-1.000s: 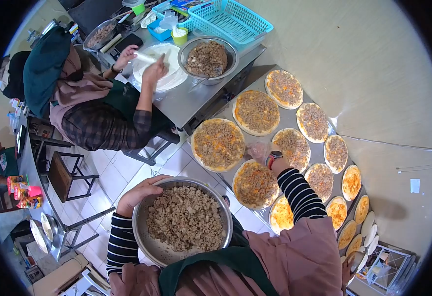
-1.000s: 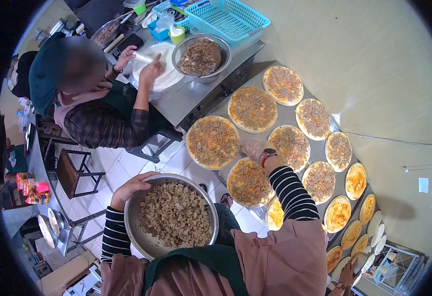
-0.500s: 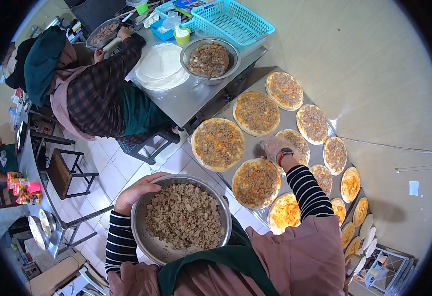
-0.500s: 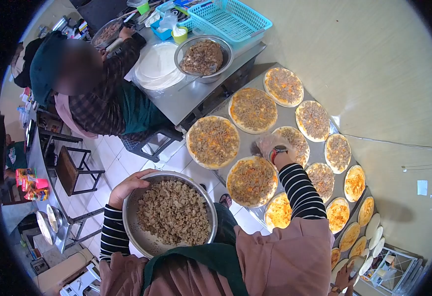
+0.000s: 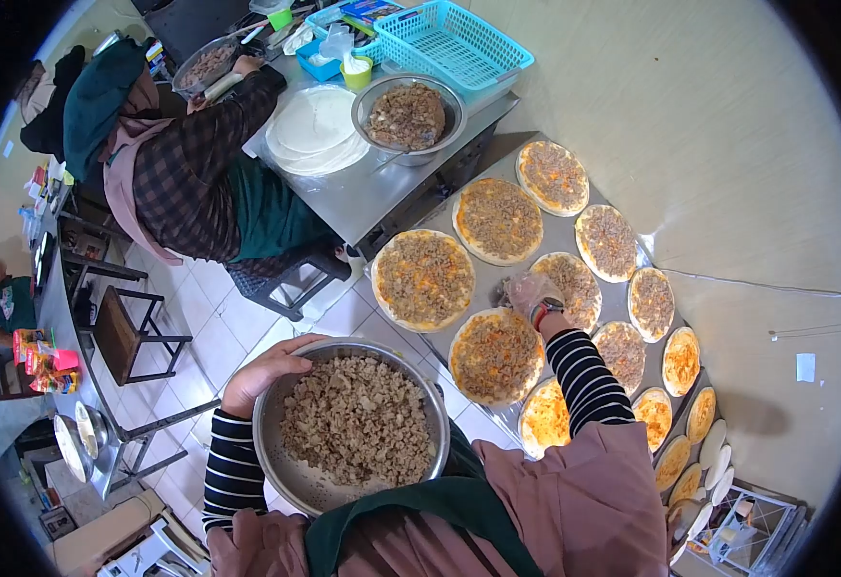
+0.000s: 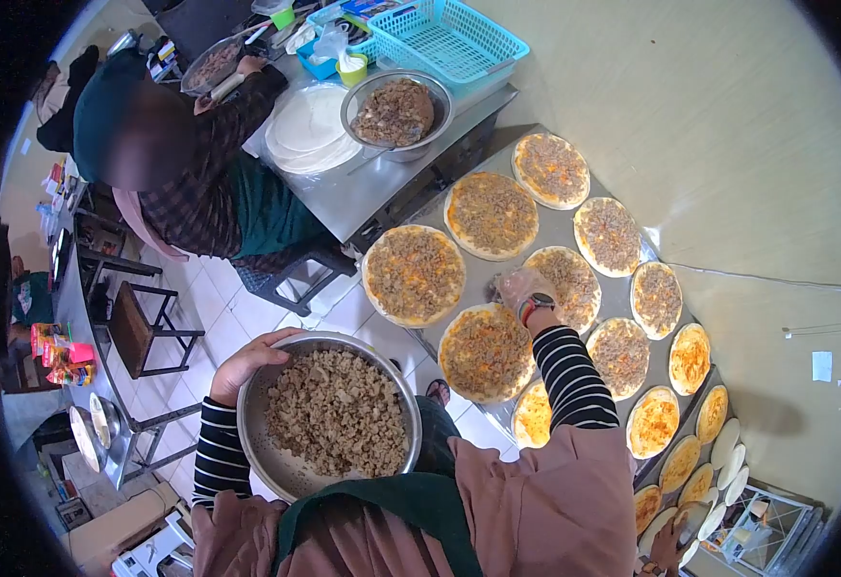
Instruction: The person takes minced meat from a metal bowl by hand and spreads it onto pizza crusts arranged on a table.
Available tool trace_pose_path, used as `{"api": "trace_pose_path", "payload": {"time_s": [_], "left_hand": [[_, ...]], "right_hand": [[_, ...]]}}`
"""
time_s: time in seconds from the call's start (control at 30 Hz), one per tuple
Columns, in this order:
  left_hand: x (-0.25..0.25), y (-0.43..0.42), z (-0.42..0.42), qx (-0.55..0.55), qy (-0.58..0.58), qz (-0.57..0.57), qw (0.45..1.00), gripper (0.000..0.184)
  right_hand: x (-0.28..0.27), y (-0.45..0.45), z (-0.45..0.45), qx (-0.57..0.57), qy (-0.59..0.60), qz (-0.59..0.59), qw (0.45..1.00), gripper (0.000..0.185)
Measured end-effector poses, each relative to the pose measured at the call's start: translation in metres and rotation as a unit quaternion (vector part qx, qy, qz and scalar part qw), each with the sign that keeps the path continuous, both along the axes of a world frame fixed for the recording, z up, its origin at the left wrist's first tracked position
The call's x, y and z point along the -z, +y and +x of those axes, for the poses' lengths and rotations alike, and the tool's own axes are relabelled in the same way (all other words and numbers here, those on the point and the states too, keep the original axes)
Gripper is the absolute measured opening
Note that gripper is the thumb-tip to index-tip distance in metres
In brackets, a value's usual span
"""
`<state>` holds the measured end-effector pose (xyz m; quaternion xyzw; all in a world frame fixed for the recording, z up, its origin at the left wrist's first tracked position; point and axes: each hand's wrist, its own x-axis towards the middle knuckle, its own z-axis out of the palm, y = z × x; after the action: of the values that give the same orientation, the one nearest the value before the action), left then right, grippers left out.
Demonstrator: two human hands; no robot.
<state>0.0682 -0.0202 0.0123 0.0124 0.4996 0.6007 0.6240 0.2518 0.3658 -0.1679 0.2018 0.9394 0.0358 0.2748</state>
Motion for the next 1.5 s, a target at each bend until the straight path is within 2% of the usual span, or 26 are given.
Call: {"api": "trace_pose_path", "payload": {"time_s": [0.1,0.17,0.4,0.5,0.57,0.7,0.8,0.87,0.9,0.93,1.0,1.03,1.07,1.13,1.17,1.27,1.33,1.37,1.43,1.5], "left_hand": [[-0.004,0.001,0.002,0.004,0.003,0.011,1.000,0.048],[-0.002,0.000,0.002,0.020,0.016,0.007,1.000,0.048],[-0.003,0.000,0.007,0.015,0.017,0.021,1.000,0.049],[-0.001,-0.002,0.007,0.027,0.019,0.020,0.999,0.049],[-0.006,-0.001,0.009,0.013,0.019,0.007,1.000,0.049],[-0.009,-0.001,0.009,0.014,0.012,0.025,1.000,0.048],[-0.008,-0.002,0.010,0.015,0.006,0.019,1.000,0.049],[-0.004,-0.003,0.008,0.013,0.007,0.016,1.000,0.049],[-0.003,-0.003,0.008,0.020,0.005,0.017,1.000,0.049],[-0.002,-0.002,0.006,0.026,0.007,0.019,0.999,0.049],[0.000,0.001,0.006,0.035,0.007,0.021,0.999,0.049],[0.000,0.002,0.006,0.036,0.001,0.017,0.999,0.049],[0.001,0.003,0.006,0.037,-0.004,0.013,0.999,0.050],[-0.002,0.007,0.007,0.047,-0.001,0.009,0.999,0.050],[-0.003,0.008,0.008,0.052,0.002,0.007,0.999,0.051],[-0.002,0.008,0.008,0.065,0.011,0.016,0.998,0.052],[-0.001,0.005,0.010,0.060,0.012,0.012,0.998,0.052],[-0.001,0.005,0.010,0.048,0.015,0.008,0.999,0.053],[-0.001,0.003,0.011,0.046,0.011,0.010,0.999,0.053],[-0.003,0.005,0.013,0.048,0.005,0.009,0.999,0.053]], "right_hand": [[-0.015,-0.005,-0.003,0.017,0.022,-0.013,1.000,0.028],[-0.013,-0.005,-0.001,-0.013,0.088,-0.013,0.996,0.026],[0.005,0.000,-0.012,0.015,0.040,-0.058,0.997,0.024],[0.014,-0.006,-0.012,0.005,0.032,-0.026,0.999,0.024],[0.019,-0.007,-0.010,0.045,0.072,-0.030,0.996,0.027],[-0.004,-0.005,-0.010,0.117,0.082,-0.049,0.988,0.029],[-0.005,-0.003,0.010,0.136,0.118,-0.106,0.978,0.022],[0.002,-0.011,0.032,0.108,0.115,-0.134,0.978,0.031],[-0.005,-0.023,0.043,0.056,0.159,-0.100,0.981,0.025],[-0.004,-0.026,0.052,0.062,0.159,-0.097,0.981,0.025],[-0.006,-0.030,0.065,0.092,0.347,-0.180,0.916,0.018],[-0.019,-0.033,0.071,0.164,0.341,-0.193,0.905,0.014],[-0.018,-0.034,0.076,0.168,0.341,-0.193,0.904,0.014],[-0.016,-0.031,0.091,0.292,0.376,-0.239,0.846,0.015],[-0.013,-0.027,0.101,0.294,0.378,-0.237,0.845,0.015],[0.003,-0.012,0.143,0.361,0.383,-0.171,0.833,0.015],[0.009,-0.005,0.172,0.359,0.334,0.009,0.872,0.019],[0.012,0.004,0.181,0.360,0.334,0.012,0.871,0.019],[0.014,0.017,0.190,0.327,0.187,0.152,0.914,0.022],[0.007,0.027,0.192,0.353,0.165,0.154,0.908,0.023]]}}
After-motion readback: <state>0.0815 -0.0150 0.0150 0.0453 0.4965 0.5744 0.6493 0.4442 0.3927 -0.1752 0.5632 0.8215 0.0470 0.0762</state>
